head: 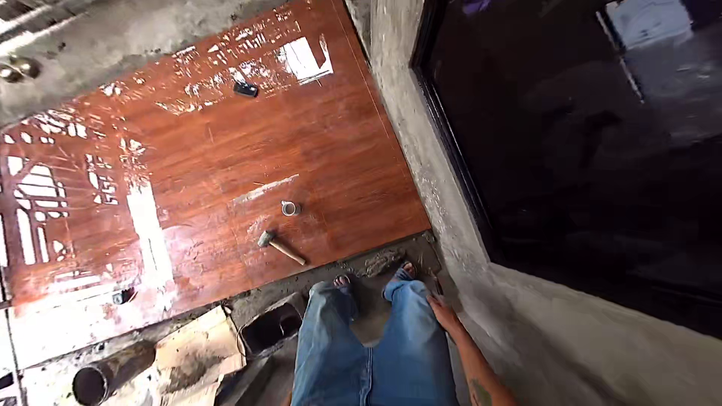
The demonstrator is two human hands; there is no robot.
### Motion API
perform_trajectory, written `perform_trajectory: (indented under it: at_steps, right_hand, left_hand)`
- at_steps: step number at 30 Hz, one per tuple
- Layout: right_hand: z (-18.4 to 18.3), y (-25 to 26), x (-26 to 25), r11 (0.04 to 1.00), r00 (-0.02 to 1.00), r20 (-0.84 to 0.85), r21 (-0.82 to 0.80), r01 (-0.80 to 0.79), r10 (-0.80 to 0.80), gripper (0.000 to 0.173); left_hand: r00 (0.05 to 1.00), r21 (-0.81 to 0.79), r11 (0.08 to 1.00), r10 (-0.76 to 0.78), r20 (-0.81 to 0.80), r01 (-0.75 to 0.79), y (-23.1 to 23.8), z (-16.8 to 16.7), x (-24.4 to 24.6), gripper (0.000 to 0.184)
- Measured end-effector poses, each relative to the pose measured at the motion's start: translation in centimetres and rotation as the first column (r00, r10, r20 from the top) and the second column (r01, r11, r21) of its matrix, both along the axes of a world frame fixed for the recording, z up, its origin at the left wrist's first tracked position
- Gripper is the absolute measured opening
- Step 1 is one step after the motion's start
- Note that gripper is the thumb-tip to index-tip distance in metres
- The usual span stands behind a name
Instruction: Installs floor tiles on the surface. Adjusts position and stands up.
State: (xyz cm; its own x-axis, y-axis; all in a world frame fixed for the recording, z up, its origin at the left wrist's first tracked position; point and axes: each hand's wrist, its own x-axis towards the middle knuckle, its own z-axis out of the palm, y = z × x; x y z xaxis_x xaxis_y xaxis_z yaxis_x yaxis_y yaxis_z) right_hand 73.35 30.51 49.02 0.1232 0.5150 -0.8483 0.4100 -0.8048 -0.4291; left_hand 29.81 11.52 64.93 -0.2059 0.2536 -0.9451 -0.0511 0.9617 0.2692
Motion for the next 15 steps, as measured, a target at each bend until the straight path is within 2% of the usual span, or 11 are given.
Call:
perform_trajectory:
  at_steps: [1, 3, 5, 6, 7, 10, 13, 15]
  right_hand:
    - [2.6, -2.1, -0.7, 0.999, 1.0, 0.0, -0.038, 0.002, -0.002, 0.056]
    - [7.3, -5.0, -1.9, 0.994, 0.999, -0.011, -0.108, 0.03, -0.031, 0.057]
    - [11.5, -7.8, -2.7, 0.974, 0.99, -0.039, -0.191, 0.123, -0.132, 0.056]
    - [13.2, -8.9, -3.2, 0.953, 0.974, -0.068, -0.232, 0.194, -0.215, 0.053]
    - [14.8, -10.1, -3.7, 0.928, 0.946, -0.108, -0.259, 0.27, -0.305, 0.049]
    - [18.5, -12.5, -5.6, 0.867, 0.869, -0.17, -0.285, 0.409, -0.466, 0.043]
    - [20.8, -14.0, -7.6, 0.841, 0.885, -0.03, -0.327, 0.431, -0.465, 0.053]
    - [21.8, -14.2, -8.3, 0.847, 0.91, 0.071, -0.34, 0.408, -0.409, 0.056]
  left_hand:
    - [0.999, -0.008, 1.0, -0.029, -0.025, 0.028, -0.7, 1.6, 0.1, 0.047]
    - [0.988, 0.022, 0.989, -0.144, -0.055, 0.145, -2.6, 1.9, -0.8, 0.048]
    - [0.976, 0.218, 0.953, -0.189, -0.107, 0.209, -7.5, 0.0, -2.2, 0.05]
    - [0.976, 0.294, 0.931, -0.193, -0.103, 0.215, -8.7, 0.1, -2.8, 0.052]
    - [0.979, 0.275, 0.939, -0.196, -0.061, 0.206, -8.2, 2.1, -3.0, 0.052]
    - [0.997, -0.006, 0.998, -0.056, 0.057, 0.056, -2.3, 7.3, -2.8, 0.046]
    - [0.994, 0.062, 0.998, -0.029, 0.101, 0.023, -3.4, 9.3, -3.2, 0.048]
    - [0.991, 0.084, 0.996, 0.014, 0.136, -0.025, -5.0, 8.3, -3.5, 0.049]
